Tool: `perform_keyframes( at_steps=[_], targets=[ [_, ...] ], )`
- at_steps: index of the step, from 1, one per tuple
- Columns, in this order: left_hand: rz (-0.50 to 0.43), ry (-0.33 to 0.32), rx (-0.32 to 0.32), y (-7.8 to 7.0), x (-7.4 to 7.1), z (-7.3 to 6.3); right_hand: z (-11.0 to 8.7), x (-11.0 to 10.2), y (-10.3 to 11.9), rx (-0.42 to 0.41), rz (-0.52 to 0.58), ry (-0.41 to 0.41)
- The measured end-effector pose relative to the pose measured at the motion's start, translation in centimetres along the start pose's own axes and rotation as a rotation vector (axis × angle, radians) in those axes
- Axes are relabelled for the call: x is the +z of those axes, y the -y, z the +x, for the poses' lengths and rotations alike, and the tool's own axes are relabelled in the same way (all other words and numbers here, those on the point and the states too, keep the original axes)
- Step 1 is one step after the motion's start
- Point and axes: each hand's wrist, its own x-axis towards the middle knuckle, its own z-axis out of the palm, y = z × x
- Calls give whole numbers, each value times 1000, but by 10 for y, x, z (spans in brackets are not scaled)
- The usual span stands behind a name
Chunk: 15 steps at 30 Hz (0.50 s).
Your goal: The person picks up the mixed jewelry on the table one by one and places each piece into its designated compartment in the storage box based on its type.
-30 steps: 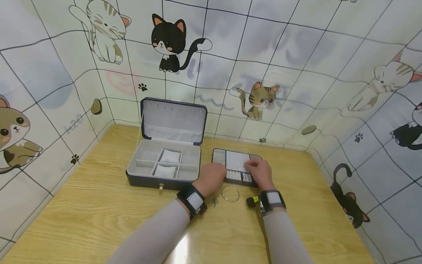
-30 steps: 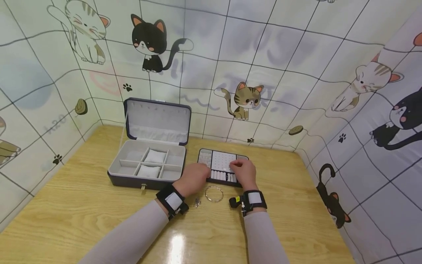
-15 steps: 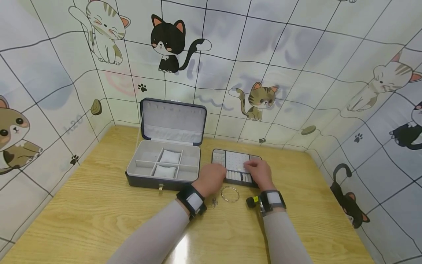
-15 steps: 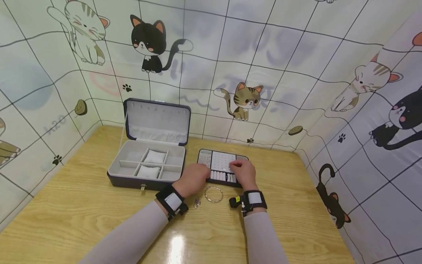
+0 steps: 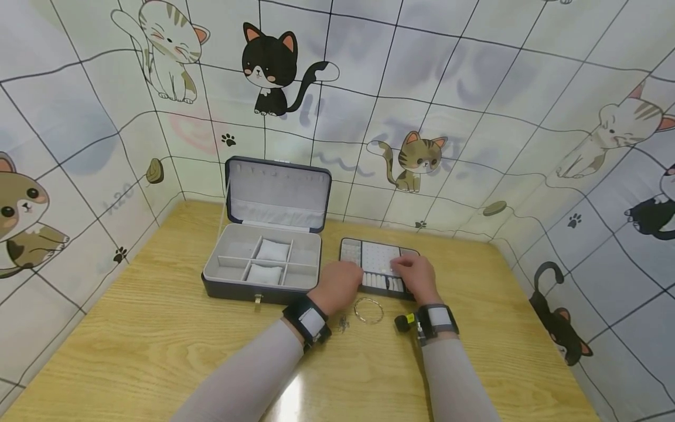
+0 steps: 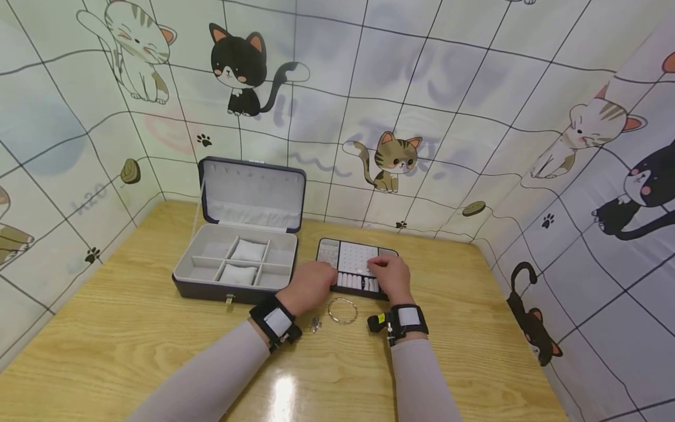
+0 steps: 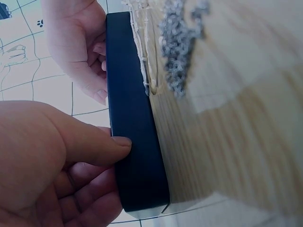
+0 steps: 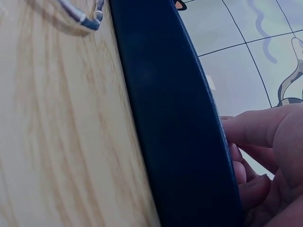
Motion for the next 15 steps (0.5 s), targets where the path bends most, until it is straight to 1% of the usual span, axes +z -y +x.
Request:
perform_keyframes(
  at_steps=[5,12,15],
  targets=[
    [-5,3,3,0,0,1,-1,-1,1,8,4,1],
    [2,-31,24,1,3,0,-2,-1,0,23,34,1],
    [-3,-29,25,1,4,0,-3,-1,-1,37,48,7]
  ],
)
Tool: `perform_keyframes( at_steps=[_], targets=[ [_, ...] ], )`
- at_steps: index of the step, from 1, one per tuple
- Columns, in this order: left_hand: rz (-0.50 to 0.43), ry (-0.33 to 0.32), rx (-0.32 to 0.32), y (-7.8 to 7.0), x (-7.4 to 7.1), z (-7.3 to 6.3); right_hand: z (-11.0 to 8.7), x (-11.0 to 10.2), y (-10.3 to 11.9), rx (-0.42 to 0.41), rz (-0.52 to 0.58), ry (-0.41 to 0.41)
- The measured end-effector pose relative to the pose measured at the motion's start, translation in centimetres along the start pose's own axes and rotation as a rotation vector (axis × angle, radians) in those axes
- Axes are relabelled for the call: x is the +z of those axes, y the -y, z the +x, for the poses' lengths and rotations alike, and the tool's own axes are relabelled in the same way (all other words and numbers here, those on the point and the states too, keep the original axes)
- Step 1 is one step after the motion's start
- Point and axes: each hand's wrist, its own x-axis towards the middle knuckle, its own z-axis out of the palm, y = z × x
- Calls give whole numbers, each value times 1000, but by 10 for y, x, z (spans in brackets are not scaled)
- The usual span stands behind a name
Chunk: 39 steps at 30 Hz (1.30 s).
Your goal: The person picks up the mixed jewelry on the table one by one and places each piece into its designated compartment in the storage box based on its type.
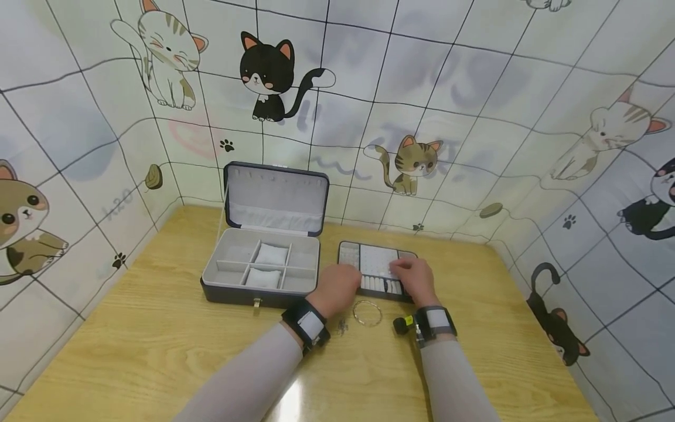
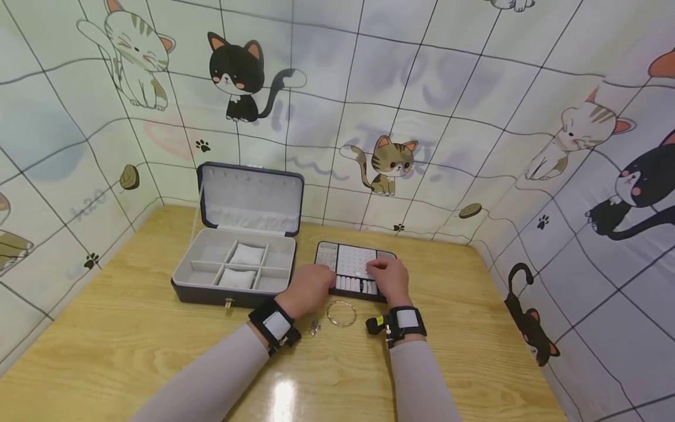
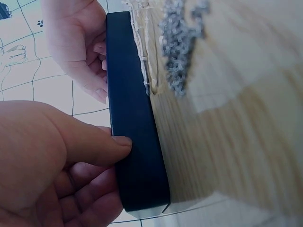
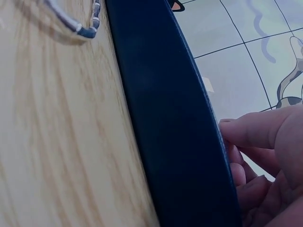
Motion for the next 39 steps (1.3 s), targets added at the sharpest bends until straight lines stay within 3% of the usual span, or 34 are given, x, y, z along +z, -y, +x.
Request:
perform_keyframes(
  at_steps=[7,16,22,29,39],
  targets=[
    [-20,23,-23,-2,0,1,-3,-2,2,5,35,-18],
    [-19,12,-28,-1,-6,0,1,-7,1,72,139,-42],
    [-29,5,-29,-1,-4,1,0,-11,1,73,179,-26],
    [-34,9,-27,-5,-1,-2,-5,-12,-3,3,143,8],
    [-35,-11,-24,-4,1,-4,-9,-3,-4,-208,202,7]
  ],
)
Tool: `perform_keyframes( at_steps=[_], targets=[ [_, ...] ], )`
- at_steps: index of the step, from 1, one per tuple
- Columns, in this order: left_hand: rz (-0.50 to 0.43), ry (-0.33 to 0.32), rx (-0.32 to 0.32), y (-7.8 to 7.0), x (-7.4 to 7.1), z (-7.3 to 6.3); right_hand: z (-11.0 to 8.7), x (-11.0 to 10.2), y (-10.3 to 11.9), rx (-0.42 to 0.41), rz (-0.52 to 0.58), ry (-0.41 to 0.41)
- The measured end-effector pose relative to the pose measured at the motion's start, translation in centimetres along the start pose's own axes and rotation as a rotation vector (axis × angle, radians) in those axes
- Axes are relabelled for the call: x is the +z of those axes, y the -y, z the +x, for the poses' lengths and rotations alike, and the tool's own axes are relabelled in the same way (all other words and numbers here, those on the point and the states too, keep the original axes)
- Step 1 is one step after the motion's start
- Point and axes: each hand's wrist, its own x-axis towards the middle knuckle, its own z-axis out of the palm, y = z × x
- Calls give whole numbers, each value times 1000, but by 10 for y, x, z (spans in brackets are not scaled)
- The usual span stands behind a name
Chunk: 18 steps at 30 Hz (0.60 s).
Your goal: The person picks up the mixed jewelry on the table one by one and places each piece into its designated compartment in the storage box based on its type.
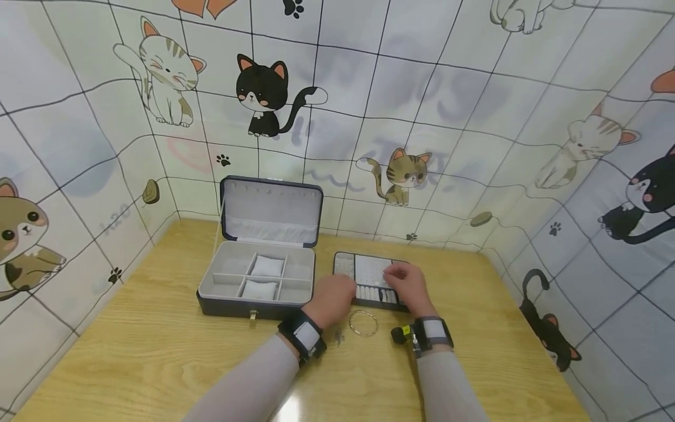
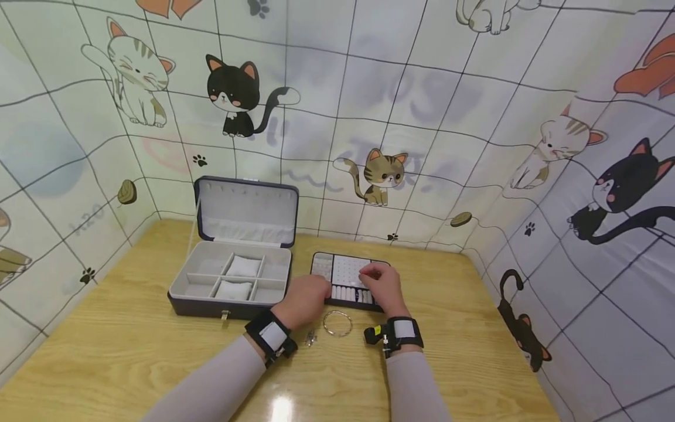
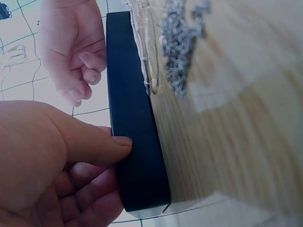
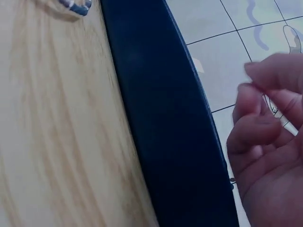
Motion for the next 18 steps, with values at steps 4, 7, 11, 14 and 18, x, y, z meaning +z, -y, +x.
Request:
perform_keyframes(
  at_steps=[4,7,11,14,18],
  targets=[
    [10,-7,9,0,3,2,-1,0,-2,0,171,12],
    [3,-17,9,1,5,1,-4,1,-5,-3,408,46],
    [-5,-48,12,2,5,-1,-9,2,-10,-101,674,64],
    [-1,-70,22,2,4,-2,-14,2,-14,-213,924,124],
    [3,-85,38,1,5,-2,-24,1,-20,-292,1309,330]
  ],
)
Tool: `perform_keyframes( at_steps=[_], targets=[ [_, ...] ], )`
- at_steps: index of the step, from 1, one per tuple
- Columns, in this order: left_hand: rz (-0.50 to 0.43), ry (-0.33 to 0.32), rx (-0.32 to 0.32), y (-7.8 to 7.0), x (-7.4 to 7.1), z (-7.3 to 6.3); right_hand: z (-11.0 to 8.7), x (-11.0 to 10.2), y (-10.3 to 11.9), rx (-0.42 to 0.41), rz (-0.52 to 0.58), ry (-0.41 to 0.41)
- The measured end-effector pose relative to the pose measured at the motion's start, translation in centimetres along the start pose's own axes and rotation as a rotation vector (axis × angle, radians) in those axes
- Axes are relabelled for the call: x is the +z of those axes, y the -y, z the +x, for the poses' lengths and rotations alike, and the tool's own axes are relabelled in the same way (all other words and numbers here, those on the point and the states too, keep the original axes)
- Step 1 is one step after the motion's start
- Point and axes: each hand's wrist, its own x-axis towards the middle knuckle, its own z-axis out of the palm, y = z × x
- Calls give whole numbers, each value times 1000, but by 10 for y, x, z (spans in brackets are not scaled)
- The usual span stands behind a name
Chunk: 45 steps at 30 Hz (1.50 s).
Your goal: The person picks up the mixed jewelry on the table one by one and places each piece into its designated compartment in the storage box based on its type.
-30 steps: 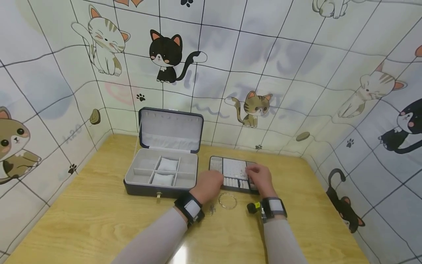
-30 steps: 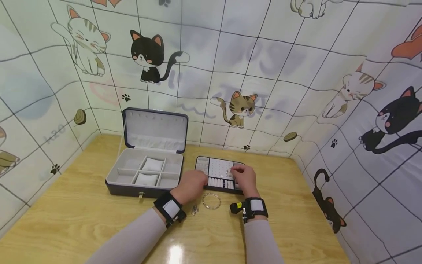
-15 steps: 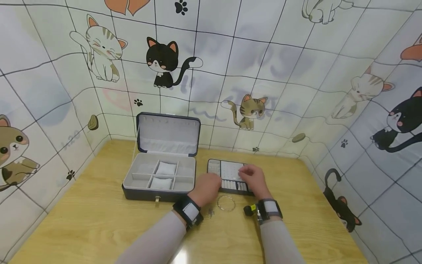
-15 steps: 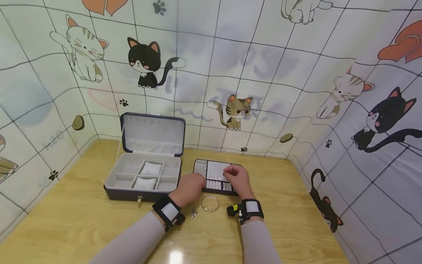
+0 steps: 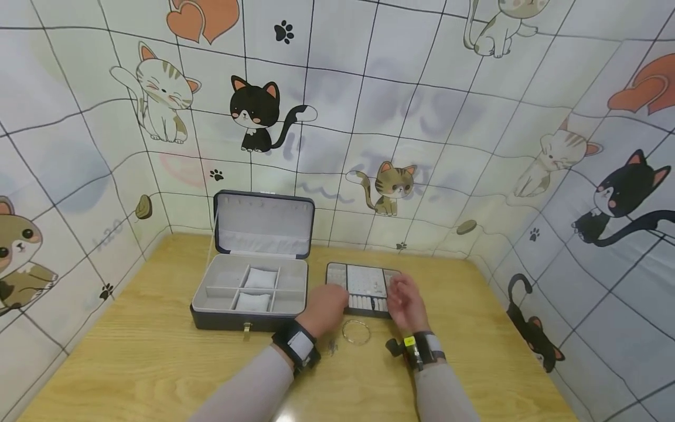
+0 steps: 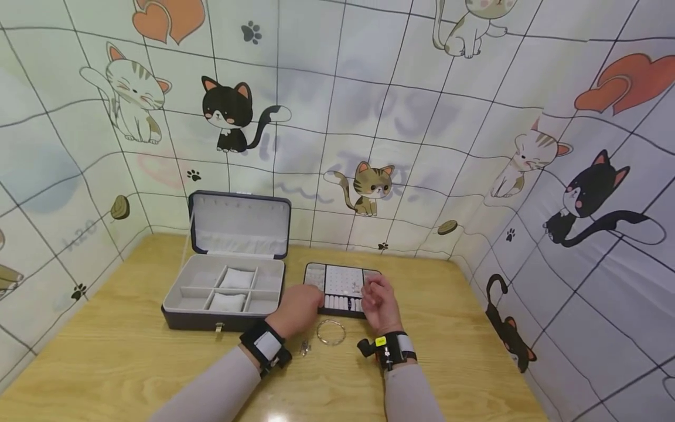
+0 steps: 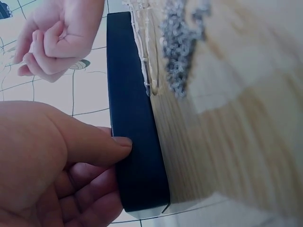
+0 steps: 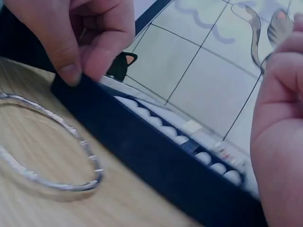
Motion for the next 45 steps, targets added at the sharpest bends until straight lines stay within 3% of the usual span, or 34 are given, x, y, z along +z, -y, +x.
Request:
perform_keyframes(
  at_steps=[3,9,11,18,23,31,34,39,45],
  targets=[
    [-5,-4,3,0,3,-1,-5,-1,-4,37,194,95],
    [5,-5,-5,-2,1,-2,-6,1,-12,124,444,279],
    [13,-8,-7,-1,1,-3,-8,3,-15,153,457,321],
    [22,-4,-8,-5,3,-2,-25,12,-13,196,298,292],
    [1,0,3,-3,8,-2,-27,15,-14,216,294,314],
    [31,-32,14,-1,3,-1,-19,10,-9,254,165,349],
    [39,-36,22,-1,3,0,-16,6,-5,291,53,348],
    [50,-47,25,-1,4,0,-14,7,2,332,-207,335],
    [34,-40,19,0,4,0,-12,16,5,336,-681,256]
  ],
)
